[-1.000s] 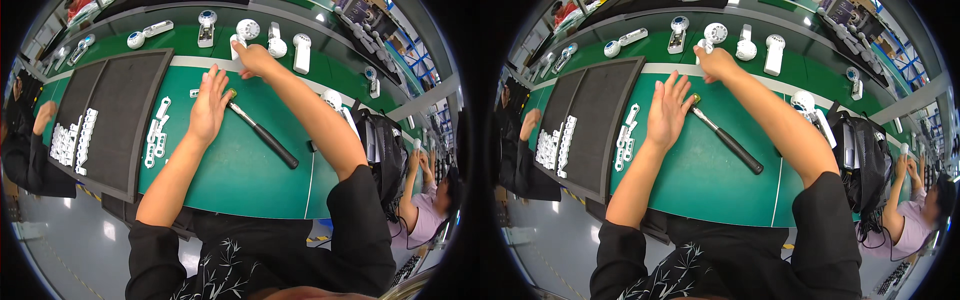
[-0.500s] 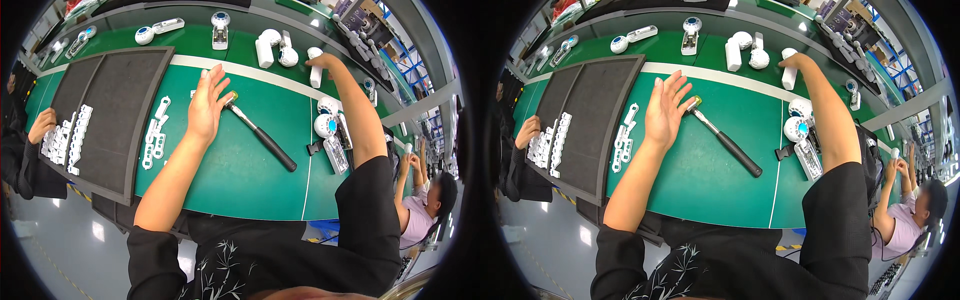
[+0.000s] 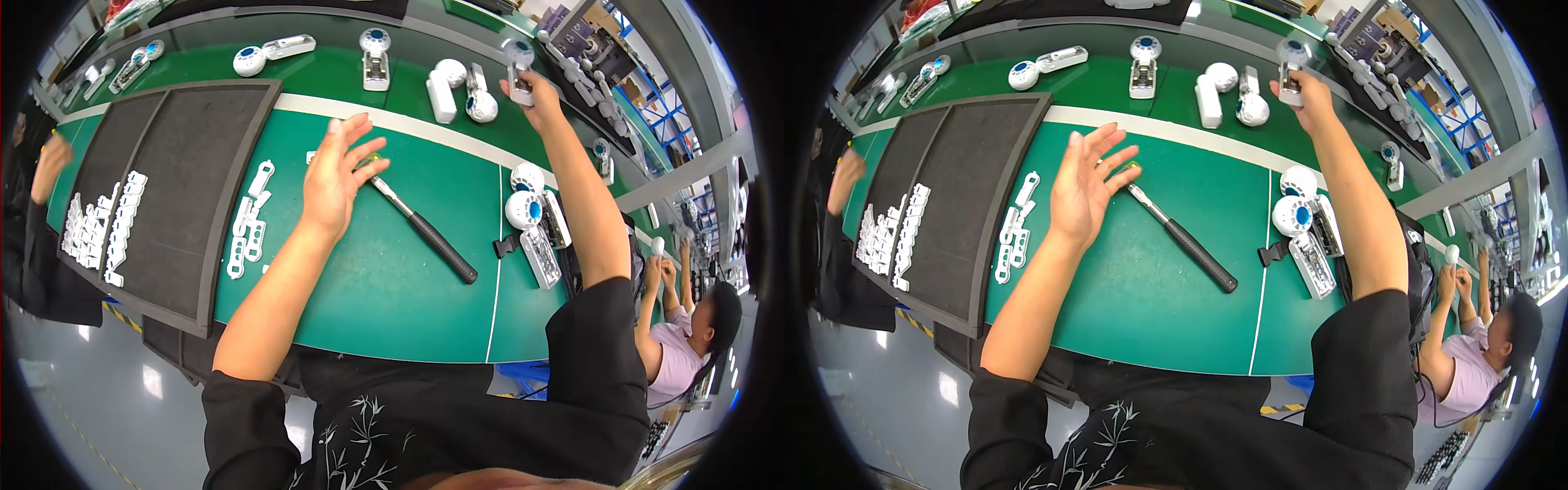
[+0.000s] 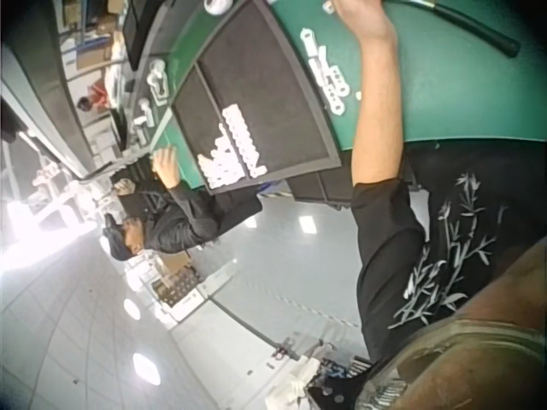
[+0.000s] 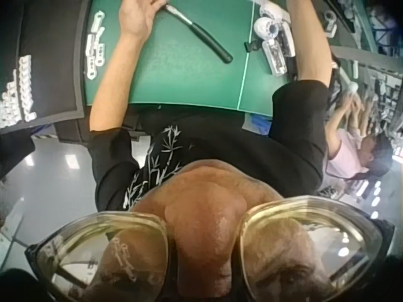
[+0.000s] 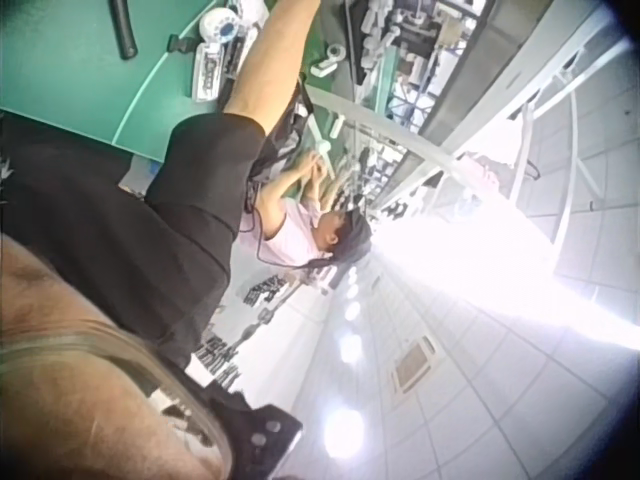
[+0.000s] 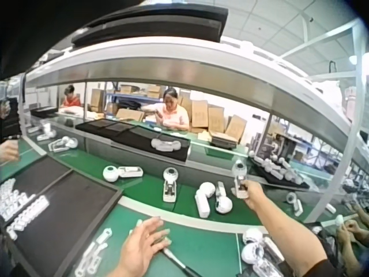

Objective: Assembling handheld electric fans by tapping parts into place and connecting components.

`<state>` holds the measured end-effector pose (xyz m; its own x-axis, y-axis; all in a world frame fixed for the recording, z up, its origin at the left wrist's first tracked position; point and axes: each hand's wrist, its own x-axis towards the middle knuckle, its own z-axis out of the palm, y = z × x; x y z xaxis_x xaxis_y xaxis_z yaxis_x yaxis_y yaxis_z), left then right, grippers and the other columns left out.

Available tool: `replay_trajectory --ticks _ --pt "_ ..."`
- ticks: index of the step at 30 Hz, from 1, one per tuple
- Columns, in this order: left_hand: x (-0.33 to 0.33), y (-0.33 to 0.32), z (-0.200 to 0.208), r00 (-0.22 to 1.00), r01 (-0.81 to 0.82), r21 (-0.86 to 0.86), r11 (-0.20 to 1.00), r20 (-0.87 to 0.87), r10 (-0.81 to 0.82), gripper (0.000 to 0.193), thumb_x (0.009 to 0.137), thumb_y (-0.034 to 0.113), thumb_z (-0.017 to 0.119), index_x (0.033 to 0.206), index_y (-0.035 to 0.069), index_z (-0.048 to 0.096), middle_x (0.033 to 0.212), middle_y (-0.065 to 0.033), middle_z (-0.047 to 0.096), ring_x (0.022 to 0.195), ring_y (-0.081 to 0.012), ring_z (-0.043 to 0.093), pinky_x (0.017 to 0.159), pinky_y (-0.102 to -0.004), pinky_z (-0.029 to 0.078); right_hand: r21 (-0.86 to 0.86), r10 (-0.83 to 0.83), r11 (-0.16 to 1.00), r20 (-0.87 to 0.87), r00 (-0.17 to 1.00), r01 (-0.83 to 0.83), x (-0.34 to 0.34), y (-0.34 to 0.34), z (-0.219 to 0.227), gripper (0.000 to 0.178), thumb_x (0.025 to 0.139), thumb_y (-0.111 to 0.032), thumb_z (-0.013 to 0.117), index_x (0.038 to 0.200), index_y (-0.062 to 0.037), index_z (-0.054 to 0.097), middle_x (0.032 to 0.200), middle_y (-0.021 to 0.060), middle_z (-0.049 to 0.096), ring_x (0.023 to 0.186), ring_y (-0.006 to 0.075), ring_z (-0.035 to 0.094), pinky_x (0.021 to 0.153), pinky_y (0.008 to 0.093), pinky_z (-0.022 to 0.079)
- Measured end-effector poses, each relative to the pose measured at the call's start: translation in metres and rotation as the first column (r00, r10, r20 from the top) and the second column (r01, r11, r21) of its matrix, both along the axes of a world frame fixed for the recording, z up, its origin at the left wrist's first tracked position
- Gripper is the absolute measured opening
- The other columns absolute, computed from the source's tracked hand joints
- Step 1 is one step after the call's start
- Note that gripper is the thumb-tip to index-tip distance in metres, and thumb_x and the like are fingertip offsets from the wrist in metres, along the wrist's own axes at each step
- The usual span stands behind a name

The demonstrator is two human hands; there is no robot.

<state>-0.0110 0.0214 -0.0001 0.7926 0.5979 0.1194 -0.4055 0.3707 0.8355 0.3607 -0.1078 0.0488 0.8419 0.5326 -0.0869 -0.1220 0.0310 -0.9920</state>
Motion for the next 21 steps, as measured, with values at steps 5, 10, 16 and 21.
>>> replay_trajectory --ticks 5,10,16,21 --pt "-0.005 -0.010 0.002 0.994 -0.037 -0.098 0.994 0.100 0.047 0.059 0.097 0.038 0.051 0.136 -0.004 0.038 0.128 -0.0225 0.048 0.111 -0.0311 0.057 0.084 -0.0427 0.054 0.213 0.416 0.890 -0.020 0.909 -0.403 -0.152 0.031 0.012 0.041 0.097 -0.032 0.051 0.119 0.0017 0.057 0.113 0.0137 0.065 0.104 0.0242 0.063 0.097 0.0335 0.044" --pt "-0.002 0.008 -0.006 0.998 -0.015 -0.027 1.000 -0.056 0.014 0.031 0.088 0.017 0.063 0.114 0.003 0.051 0.086 -0.0138 0.063 0.062 -0.0190 0.064 0.044 -0.0308 0.051 0.001 0.324 0.911 0.618 0.716 -0.413 -0.258 0.085 0.043 0.030 0.095 -0.026 0.055 0.112 -0.0028 0.061 0.102 0.0079 0.067 0.092 0.0187 0.064 0.083 0.0329 0.050" --pt "-0.002 0.011 -0.023 0.998 0.054 -0.123 0.991 -0.011 -0.056 0.053 0.086 0.023 0.067 0.125 0.004 0.038 0.097 -0.0132 0.058 0.067 -0.0180 0.064 0.044 -0.0306 0.052 -0.421 0.647 0.646 0.745 0.164 -0.636 -0.377 0.200 0.043 0.029 0.088 -0.014 0.056 0.116 -0.0089 0.063 0.099 0.0165 0.067 0.092 0.0309 0.065 0.084 0.0380 0.051" --pt "0.032 0.020 -0.088 0.953 -0.276 0.330 0.903 0.215 0.213 0.048 0.084 0.017 0.071 0.122 0.005 0.044 0.098 -0.0065 0.061 0.076 -0.0177 0.065 0.057 -0.0320 0.053 -0.576 0.591 0.676 0.796 -0.129 -0.459 -0.458 0.308 -0.054 0.033 0.085 -0.013 0.054 0.117 -0.0116 0.064 0.110 0.0171 0.062 0.107 0.0331 0.059 0.090 0.0437 0.049"
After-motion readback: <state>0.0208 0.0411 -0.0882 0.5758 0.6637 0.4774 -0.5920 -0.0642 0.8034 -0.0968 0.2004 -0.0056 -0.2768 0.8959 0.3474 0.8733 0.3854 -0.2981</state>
